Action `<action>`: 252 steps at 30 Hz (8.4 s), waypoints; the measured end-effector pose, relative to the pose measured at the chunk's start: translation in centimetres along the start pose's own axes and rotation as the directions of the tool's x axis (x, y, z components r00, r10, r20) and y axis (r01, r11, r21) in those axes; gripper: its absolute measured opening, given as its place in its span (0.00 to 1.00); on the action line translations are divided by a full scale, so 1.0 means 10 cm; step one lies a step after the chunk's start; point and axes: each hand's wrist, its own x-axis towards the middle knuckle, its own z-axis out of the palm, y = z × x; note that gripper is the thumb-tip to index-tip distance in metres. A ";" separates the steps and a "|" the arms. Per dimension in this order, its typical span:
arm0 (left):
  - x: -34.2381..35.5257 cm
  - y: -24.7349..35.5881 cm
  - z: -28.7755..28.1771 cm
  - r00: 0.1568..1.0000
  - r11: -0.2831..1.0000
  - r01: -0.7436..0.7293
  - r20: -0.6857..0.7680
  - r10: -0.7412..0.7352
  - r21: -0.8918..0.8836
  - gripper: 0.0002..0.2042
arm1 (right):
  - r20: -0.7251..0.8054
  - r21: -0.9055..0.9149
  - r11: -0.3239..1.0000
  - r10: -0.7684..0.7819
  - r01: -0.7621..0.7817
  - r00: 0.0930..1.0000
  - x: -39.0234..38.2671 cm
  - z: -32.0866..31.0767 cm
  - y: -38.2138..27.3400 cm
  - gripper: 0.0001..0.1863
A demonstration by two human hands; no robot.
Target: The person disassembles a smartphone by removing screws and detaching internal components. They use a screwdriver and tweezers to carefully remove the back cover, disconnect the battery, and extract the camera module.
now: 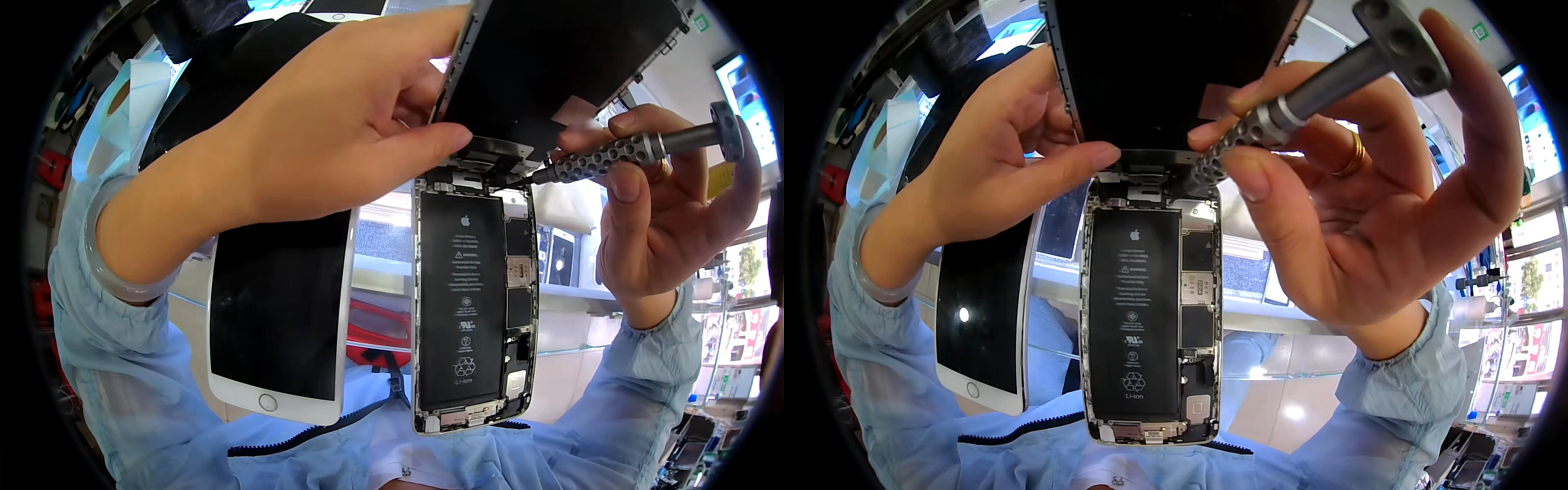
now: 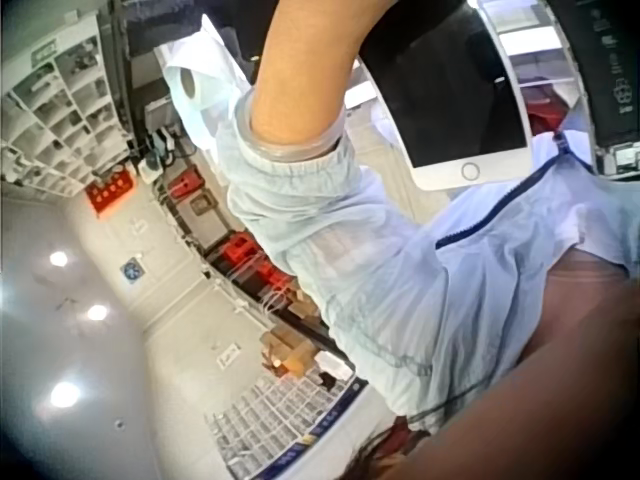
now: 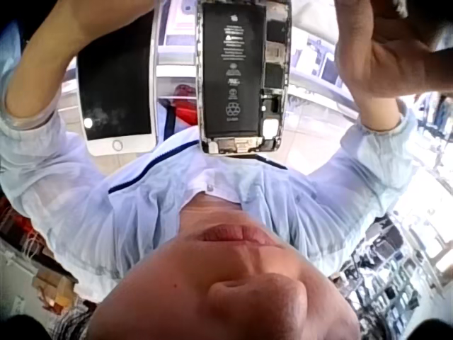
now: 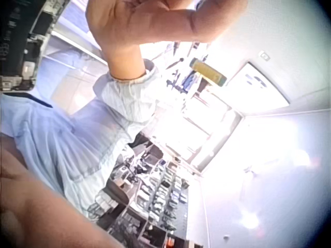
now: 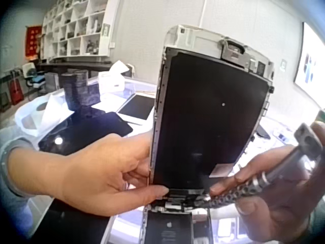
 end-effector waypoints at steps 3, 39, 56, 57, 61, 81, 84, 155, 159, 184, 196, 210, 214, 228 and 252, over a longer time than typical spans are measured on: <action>-0.01 -0.01 0.05 1.000 0.996 0.008 -0.019 -0.010 -0.088 0.28 | -0.013 -0.001 0.999 0.052 -0.052 0.999 -0.01 0.02 -0.02 0.36; 0.06 0.07 0.01 1.000 1.000 0.017 0.024 -0.017 -0.025 0.21 | -0.146 0.167 0.954 0.272 -0.248 0.951 0.13 0.23 -0.15 0.46; 0.06 0.05 -0.01 0.996 0.999 0.043 0.081 -0.044 0.013 0.22 | -0.032 -0.133 0.988 0.079 -0.083 0.996 0.13 0.07 -0.13 0.45; 0.06 0.04 0.01 0.997 0.999 0.043 0.068 -0.042 -0.011 0.22 | -0.035 -0.139 0.982 0.126 -0.130 0.991 0.08 0.06 -0.10 0.46; 0.07 0.07 0.03 0.995 0.989 0.093 0.050 -0.088 -0.112 0.23 | -0.078 -0.065 0.981 0.175 -0.180 0.981 0.13 0.11 -0.13 0.46; 0.07 0.09 0.01 0.990 0.992 0.122 0.077 -0.120 -0.025 0.20 | -0.042 -0.027 0.993 0.111 -0.113 0.993 0.09 0.16 -0.14 0.49; 0.07 0.08 0.01 0.988 0.990 0.138 0.077 -0.136 -0.013 0.20 | -0.024 -0.084 0.993 0.078 -0.080 0.997 0.10 0.18 -0.14 0.49; 0.05 0.11 0.02 0.991 0.989 -0.065 0.122 0.049 0.131 0.15 | -0.097 0.000 0.969 0.246 -0.247 0.964 -0.08 0.08 -0.16 0.48; 0.04 0.12 0.02 0.992 0.988 -0.064 0.121 0.047 0.142 0.16 | -0.115 -0.008 0.963 0.267 -0.270 0.957 -0.09 0.09 -0.17 0.48; 0.02 0.08 0.02 0.990 0.983 -0.080 0.124 0.060 0.163 0.16 | -0.103 -0.048 0.961 0.268 -0.274 0.958 -0.05 0.12 -0.17 0.48; 0.04 0.10 0.02 0.993 0.988 -0.068 0.109 0.053 0.138 0.15 | -0.057 -0.042 0.976 0.212 -0.215 0.975 0.01 0.06 -0.15 0.46; 0.04 0.12 0.03 0.994 0.988 -0.038 0.109 0.022 0.147 0.15 | -0.063 0.067 0.959 0.281 -0.276 0.958 0.04 0.09 -0.19 0.48; 0.03 0.10 0.04 0.994 0.990 -0.045 0.101 0.032 0.133 0.15 | -0.039 -0.055 0.983 0.171 -0.173 0.985 0.02 0.12 -0.13 0.46; 0.04 0.11 0.04 0.993 0.991 -0.055 0.113 0.041 0.119 0.16 | -0.079 0.108 0.946 0.316 -0.307 0.945 0.02 0.15 -0.19 0.47; 0.04 0.08 0.03 0.991 0.994 -0.060 0.124 0.049 0.093 0.16 | -0.092 0.097 0.958 0.279 -0.270 0.956 -0.03 0.14 -0.18 0.43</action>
